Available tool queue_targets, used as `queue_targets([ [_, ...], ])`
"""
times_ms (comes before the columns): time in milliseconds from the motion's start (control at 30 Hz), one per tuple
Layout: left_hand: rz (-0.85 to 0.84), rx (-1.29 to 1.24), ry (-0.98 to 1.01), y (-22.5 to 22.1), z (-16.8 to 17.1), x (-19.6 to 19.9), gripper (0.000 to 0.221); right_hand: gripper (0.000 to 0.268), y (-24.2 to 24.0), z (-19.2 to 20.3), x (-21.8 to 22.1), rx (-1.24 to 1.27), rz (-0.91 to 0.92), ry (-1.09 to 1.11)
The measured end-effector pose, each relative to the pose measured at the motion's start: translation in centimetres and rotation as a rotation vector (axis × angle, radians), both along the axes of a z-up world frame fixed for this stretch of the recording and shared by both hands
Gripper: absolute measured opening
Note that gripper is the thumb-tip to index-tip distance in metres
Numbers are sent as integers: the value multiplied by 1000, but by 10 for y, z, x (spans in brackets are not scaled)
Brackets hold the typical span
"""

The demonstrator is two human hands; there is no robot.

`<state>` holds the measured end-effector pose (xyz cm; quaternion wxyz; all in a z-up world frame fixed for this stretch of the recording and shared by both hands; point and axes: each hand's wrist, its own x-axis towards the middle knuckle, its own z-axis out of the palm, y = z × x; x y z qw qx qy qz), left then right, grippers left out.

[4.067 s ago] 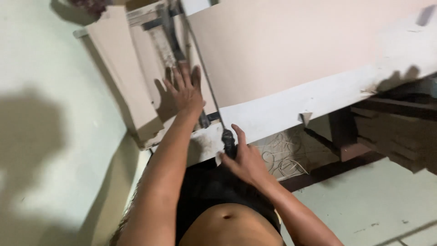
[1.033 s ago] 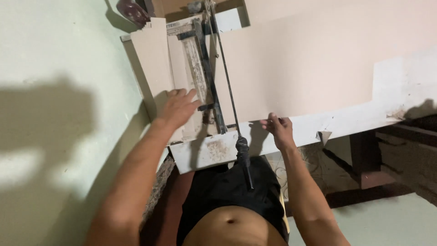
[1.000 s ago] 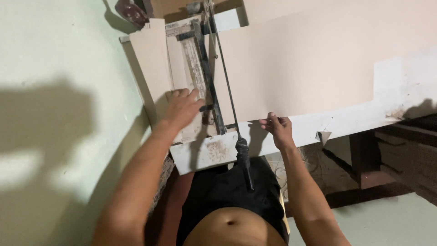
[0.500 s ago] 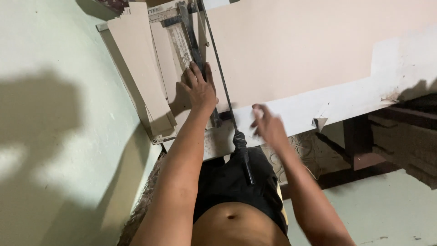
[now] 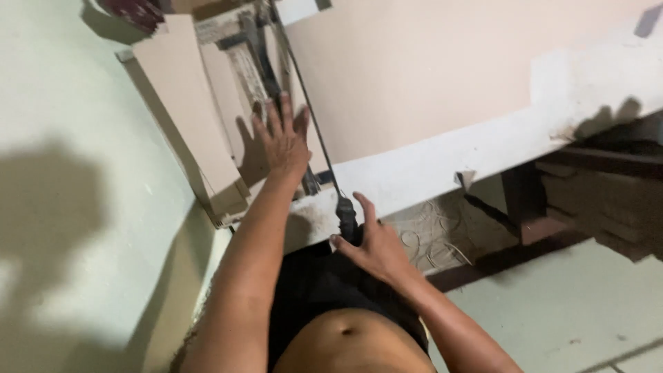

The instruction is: Using a manual paper cutter to trim or cut sheets of paper at a fast, efficient pace.

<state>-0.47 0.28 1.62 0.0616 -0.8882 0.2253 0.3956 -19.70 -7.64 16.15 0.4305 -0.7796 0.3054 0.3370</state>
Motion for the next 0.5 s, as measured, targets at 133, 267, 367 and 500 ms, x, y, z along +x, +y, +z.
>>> queue_targets([
  [133,145,-263,215,8,-55,-34,48,81,-28,34,7,249,-198,12],
  [267,-878,-319,-109,42,40,-34,14,61,-75,-60,-20,335,-373,5],
  [367,-818,-215,-168,94,-9,-31,26,58,-115,-168,-48,259,-753,-17],
  [500,-298,4,-11,133,-47,15,21,57,-148,-199,-44,293,-826,-52],
])
